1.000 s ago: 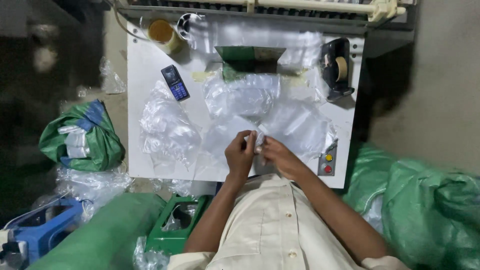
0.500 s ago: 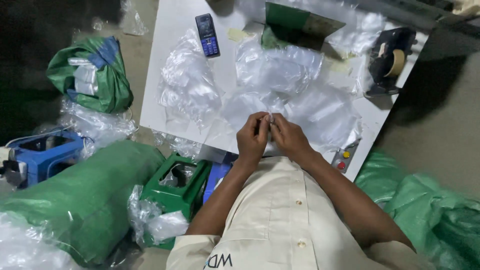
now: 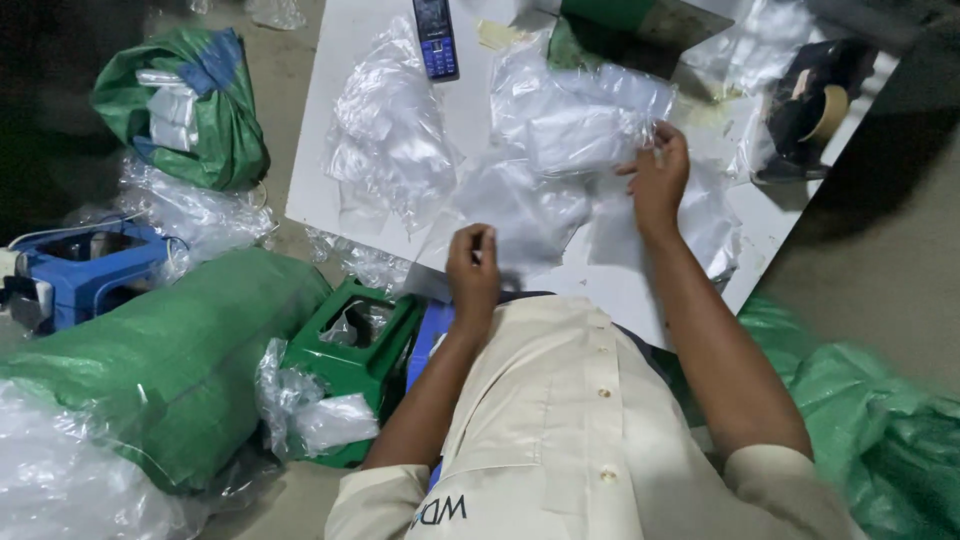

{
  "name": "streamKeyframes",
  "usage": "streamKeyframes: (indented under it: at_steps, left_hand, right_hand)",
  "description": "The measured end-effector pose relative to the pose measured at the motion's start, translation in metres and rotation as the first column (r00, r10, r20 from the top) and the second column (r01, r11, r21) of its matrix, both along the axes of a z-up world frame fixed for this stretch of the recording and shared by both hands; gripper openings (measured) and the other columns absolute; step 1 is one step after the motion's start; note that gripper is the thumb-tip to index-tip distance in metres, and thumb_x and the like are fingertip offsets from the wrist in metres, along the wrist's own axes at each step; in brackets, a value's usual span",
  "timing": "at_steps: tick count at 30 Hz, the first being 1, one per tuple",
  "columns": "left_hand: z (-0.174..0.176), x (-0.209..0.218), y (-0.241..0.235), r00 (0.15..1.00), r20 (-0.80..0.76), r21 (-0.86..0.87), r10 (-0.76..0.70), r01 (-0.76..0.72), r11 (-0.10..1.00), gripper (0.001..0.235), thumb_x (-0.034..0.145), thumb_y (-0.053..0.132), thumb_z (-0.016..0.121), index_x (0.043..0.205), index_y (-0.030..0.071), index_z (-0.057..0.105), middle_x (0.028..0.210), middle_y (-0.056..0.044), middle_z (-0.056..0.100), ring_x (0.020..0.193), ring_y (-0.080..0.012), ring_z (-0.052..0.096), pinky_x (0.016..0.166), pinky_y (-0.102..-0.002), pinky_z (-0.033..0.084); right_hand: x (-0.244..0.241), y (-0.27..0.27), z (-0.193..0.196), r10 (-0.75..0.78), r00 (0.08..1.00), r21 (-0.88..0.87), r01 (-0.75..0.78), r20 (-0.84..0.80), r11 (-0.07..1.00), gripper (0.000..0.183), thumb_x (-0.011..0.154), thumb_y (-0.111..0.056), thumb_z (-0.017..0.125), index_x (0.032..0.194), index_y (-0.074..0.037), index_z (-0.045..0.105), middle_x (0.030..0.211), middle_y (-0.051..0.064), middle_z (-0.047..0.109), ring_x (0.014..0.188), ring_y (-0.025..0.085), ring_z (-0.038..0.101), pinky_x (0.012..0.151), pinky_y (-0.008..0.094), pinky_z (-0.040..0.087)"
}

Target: Folding plastic bags and placing them into a storage sack.

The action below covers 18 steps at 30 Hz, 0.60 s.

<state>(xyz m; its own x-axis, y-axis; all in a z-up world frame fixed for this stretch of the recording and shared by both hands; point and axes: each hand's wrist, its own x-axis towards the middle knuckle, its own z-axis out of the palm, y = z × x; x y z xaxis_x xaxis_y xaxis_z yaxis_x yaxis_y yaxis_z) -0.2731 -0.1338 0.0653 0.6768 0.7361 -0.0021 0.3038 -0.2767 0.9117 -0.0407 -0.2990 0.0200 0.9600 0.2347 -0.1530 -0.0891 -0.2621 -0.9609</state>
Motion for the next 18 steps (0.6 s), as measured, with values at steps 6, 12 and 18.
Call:
streamKeyframes:
  at_steps: [6,12,18]
  left_hand:
    - [-0.112,-0.088,0.034,0.873,-0.474,0.258,0.116,0.012,0.966,0.032,0.085,0.024,0.079,0.108,0.006,0.065,0.098,-0.016,0.058,0.09,-0.0416,0.063,0.085,-0.053,0.05]
    - [-0.091,-0.051,0.011,0.978,-0.192,-0.496,-0.084,-0.022,0.868,0.015,0.097,0.023,0.074,0.1,0.009,0.07,0.084,-0.009,0.068,0.08,-0.0237,0.067,0.073,-0.035,0.054]
    - [-0.128,-0.04,0.002,0.921,-0.34,-0.434,0.191,-0.334,0.837,0.036,0.09,0.032,0.079,0.115,0.01,0.067,0.102,-0.011,0.069,0.091,-0.0221,0.069,0.08,-0.034,0.054]
  right_hand:
    - [-0.041,-0.002,0.031,-0.024,0.981,-0.112,0.046,0.191,0.993,0.023,0.102,0.003,0.058,0.125,-0.001,0.059,0.107,0.015,0.063,0.063,0.02,0.066,0.057,0.029,0.055]
    - [-0.124,0.021,0.041,0.342,0.804,0.202,-0.278,-0.485,0.939,0.054,0.087,-0.007,0.08,0.135,-0.005,0.057,0.118,0.013,0.067,0.072,0.013,0.065,0.057,0.026,0.057]
    - [-0.121,0.012,-0.023,0.264,0.854,0.035,-0.278,-0.448,0.96,0.025,0.096,-0.015,0.074,0.113,0.001,0.065,0.074,0.016,0.07,0.059,0.019,0.069,0.051,0.029,0.057]
